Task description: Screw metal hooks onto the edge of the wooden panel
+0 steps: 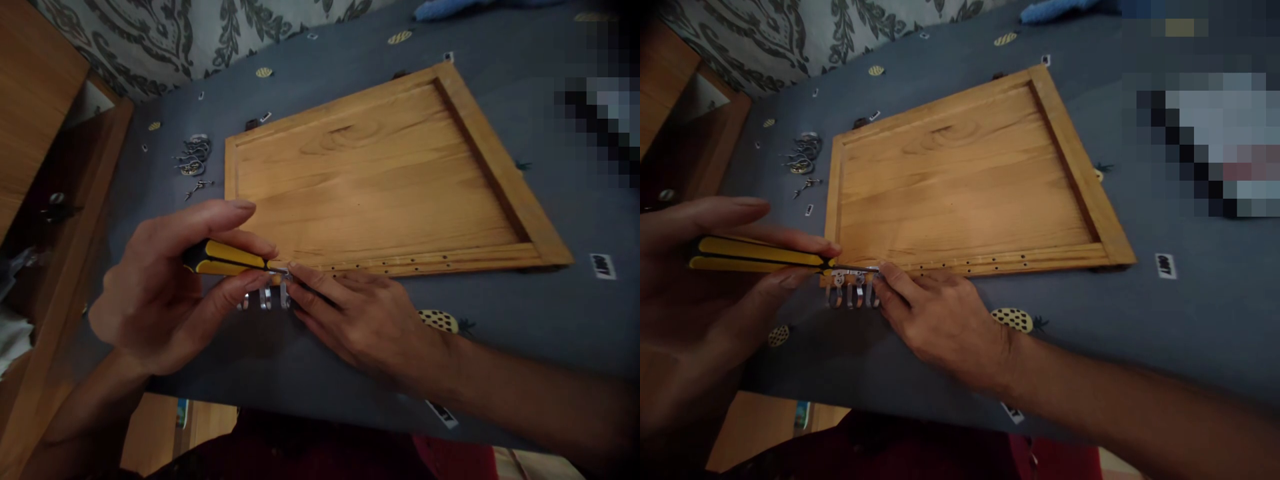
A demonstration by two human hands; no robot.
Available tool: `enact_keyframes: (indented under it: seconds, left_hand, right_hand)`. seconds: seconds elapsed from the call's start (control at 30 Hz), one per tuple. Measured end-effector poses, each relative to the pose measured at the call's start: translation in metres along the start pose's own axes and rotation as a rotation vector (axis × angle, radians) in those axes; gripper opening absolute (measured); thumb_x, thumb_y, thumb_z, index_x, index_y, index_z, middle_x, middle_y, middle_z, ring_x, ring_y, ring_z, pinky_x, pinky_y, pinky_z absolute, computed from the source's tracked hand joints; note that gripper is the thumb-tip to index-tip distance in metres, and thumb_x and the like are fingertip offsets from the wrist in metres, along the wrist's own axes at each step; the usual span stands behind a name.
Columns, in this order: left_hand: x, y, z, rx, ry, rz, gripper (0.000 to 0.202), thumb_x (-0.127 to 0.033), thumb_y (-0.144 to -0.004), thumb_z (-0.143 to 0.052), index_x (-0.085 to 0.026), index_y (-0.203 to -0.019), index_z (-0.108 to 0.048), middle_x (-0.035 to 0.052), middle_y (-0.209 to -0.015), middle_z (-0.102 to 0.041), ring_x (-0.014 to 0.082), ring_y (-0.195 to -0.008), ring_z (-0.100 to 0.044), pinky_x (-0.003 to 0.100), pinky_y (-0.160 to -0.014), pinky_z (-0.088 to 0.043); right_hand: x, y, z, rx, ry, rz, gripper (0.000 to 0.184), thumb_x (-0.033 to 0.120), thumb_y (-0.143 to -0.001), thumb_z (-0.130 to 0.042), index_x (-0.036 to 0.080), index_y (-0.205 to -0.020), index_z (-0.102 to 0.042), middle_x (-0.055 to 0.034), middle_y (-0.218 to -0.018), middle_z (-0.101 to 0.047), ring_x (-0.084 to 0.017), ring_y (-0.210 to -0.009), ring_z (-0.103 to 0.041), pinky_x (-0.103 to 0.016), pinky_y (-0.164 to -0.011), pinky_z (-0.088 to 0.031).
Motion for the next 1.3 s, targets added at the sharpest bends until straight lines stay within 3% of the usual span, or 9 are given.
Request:
enact_keyframes:
  seconds: [0.1, 0.23, 0.37, 0.5, 0.6, 0.77, 0.97, 1.13, 1.3]
  left_hand:
    - [0.003, -0.001, -0.005, 0.097, -0.029, 0.089, 0.055, -0.012, -0.076, -0.077, -0.033, -0.124, -0.061, -0.0005, -0.097, -0.074, 0.0229, -0.081, -0.075, 0.04, -0.074, -0.069]
    - [0.0, -0.002, -0.004, 0.095, 0.054, 0.003, 0.055, -0.01, -0.073, -0.078, -0.029, -0.123, -0.063, 0.0004, -0.095, -0.074, 0.0225, -0.08, -0.075, 0.035, -0.066, -0.069]
    - [0.008, -0.001, -0.004, 0.079, 0.064, 0.092, 0.051, -0.013, -0.075, -0.079, -0.026, -0.121, -0.064, 0.0028, -0.097, -0.074, 0.0229, -0.081, -0.075, 0.034, -0.069, -0.069]
    - [-0.003, -0.004, -0.004, 0.12, 0.04, -0.005, 0.049, -0.013, -0.074, -0.079, -0.026, -0.119, -0.065, 0.0032, -0.097, -0.073, 0.0231, -0.079, -0.075, 0.032, -0.063, -0.068]
    - [-0.002, -0.006, -0.004, 0.156, 0.01, 0.01, 0.047, -0.011, -0.078, -0.075, -0.029, -0.12, -0.064, 0.0009, -0.1, -0.073, 0.0218, -0.082, -0.075, 0.032, -0.066, -0.068]
    - [-0.002, -0.01, -0.006, 0.218, 0.03, -0.121, 0.046, -0.012, -0.077, -0.077, -0.026, -0.119, -0.064, 0.0009, -0.098, -0.073, 0.0205, -0.079, -0.075, 0.029, -0.059, -0.067]
    - [-0.003, -0.012, -0.006, 0.21, 0.052, -0.179, 0.051, -0.012, -0.075, -0.078, -0.028, -0.121, -0.063, -0.0007, -0.1, -0.073, 0.0219, -0.081, -0.076, 0.029, -0.058, -0.066]
    - [-0.009, -0.016, -0.008, 0.314, -0.067, -0.161, 0.031, -0.016, -0.08, -0.075, -0.023, -0.11, -0.069, 0.0, -0.096, -0.076, 0.0165, -0.072, -0.074, 0.026, -0.061, -0.064]
    - [-0.011, -0.019, -0.011, 0.374, -0.048, -0.222, 0.028, -0.017, -0.08, -0.075, -0.016, -0.107, -0.07, 0.0053, -0.098, -0.076, 0.018, -0.072, -0.074, 0.024, -0.054, -0.059]
  right_hand:
    - [0.0, 0.0, -0.001, 0.001, -0.006, -0.001, 0.022, 0.021, -0.094, -0.06, 0.016, -0.113, -0.069, -0.0061, -0.124, -0.069, -0.016, -0.073, -0.068, -0.033, -0.061, -0.055]
    - [0.0, 0.0, 0.001, -0.006, 0.005, -0.005, 0.022, 0.022, -0.092, -0.062, 0.016, -0.112, -0.07, -0.0048, -0.122, -0.07, -0.016, -0.072, -0.068, -0.033, -0.061, -0.055]
    - [0.0, 0.0, 0.0, -0.007, -0.006, 0.0, 0.022, 0.021, -0.092, -0.062, 0.016, -0.112, -0.071, -0.0054, -0.122, -0.07, -0.016, -0.07, -0.068, -0.033, -0.06, -0.055]
    - [0.0, 0.003, -0.004, 0.007, -0.011, 0.009, 0.026, 0.019, -0.094, -0.055, 0.017, -0.115, -0.07, -0.008, -0.125, -0.068, -0.017, -0.071, -0.068, -0.033, -0.06, -0.055]
    - [0.0, 0.004, -0.007, 0.022, 0.002, 0.008, 0.027, 0.019, -0.096, -0.052, 0.018, -0.116, -0.07, -0.0086, -0.126, -0.067, -0.017, -0.074, -0.068, -0.032, -0.062, -0.055]
    - [0.0, 0.003, -0.006, 0.0, 0.01, 0.003, 0.026, 0.02, -0.095, -0.053, 0.019, -0.114, -0.071, -0.0074, -0.124, -0.069, -0.016, -0.071, -0.067, -0.032, -0.059, -0.053]
    - [0.0, 0.003, -0.002, -0.042, -0.011, 0.004, 0.023, 0.019, -0.094, -0.056, 0.016, -0.111, -0.071, -0.0078, -0.122, -0.07, -0.016, -0.071, -0.067, -0.032, -0.06, -0.054]
    - [0.001, 0.002, -0.001, -0.044, -0.007, 0.009, 0.023, 0.019, -0.094, -0.055, 0.016, -0.11, -0.072, -0.0067, -0.122, -0.07, -0.016, -0.069, -0.066, -0.032, -0.059, -0.053]
    - [0.0, 0.002, 0.0, -0.055, 0.003, 0.006, 0.024, 0.02, -0.095, -0.054, 0.017, -0.109, -0.073, -0.0045, -0.122, -0.07, -0.015, -0.066, -0.066, -0.031, -0.058, -0.051]
Point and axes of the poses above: each hand's wrist, its own y-axis away from the middle knuckle, its own z-axis out of the back of the hand, x = y × z, the point moved 8 cm from there along -y, towards the middle knuckle
